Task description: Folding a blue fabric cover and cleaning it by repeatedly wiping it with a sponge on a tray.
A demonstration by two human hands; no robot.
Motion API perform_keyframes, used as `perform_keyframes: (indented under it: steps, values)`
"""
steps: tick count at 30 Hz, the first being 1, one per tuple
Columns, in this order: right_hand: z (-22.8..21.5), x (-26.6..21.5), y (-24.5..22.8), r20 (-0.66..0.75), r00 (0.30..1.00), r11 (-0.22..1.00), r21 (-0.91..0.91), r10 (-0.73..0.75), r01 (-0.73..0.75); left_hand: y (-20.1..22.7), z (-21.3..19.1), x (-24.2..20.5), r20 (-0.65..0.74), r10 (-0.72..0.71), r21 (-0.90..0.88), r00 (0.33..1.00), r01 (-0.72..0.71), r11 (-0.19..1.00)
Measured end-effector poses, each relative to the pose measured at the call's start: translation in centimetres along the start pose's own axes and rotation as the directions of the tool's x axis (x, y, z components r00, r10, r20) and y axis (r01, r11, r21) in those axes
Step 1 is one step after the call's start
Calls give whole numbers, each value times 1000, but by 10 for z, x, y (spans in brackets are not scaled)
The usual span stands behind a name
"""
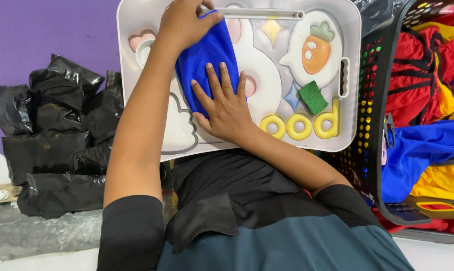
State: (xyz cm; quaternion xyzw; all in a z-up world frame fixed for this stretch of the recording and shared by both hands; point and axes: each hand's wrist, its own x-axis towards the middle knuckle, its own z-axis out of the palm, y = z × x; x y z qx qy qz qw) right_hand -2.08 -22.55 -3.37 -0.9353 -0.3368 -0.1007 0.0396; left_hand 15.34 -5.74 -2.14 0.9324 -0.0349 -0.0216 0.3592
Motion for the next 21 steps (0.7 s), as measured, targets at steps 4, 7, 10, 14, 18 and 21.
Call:
perform_keyframes:
  steps: [4, 7, 10, 14, 18, 21]
  values:
    - [-3, 2, -5, -7, 1000, 999, -50, -22, 21, -9, 13, 13, 75, 126, 32, 989, -129, 991]
    - [-2, 1, -8, 3, 999, 996, -83, -41, 41, -24, 31, 24, 5, 164, 108, 987, -163, 981]
    - [-1, 0, -7, 21, 999, 995, -95, -35, 37, -29, 37, 27, -43, 201, 156, 979, -192, 969]
    - [1, 1, -5, 38, 999, 995, -97, -32, 36, -57, 45, 35, -50, 349, 356, 936, -309, 882]
    - [3, 0, -4, 30, 999, 996, -86, -32, 34, -70, 44, 35, -123, 552, 482, 825, -437, 760]
    - [3, 2, -3, 19, 999, 997, -65, -29, 30, -51, 21, 18, -208, 593, 421, 778, -476, 772]
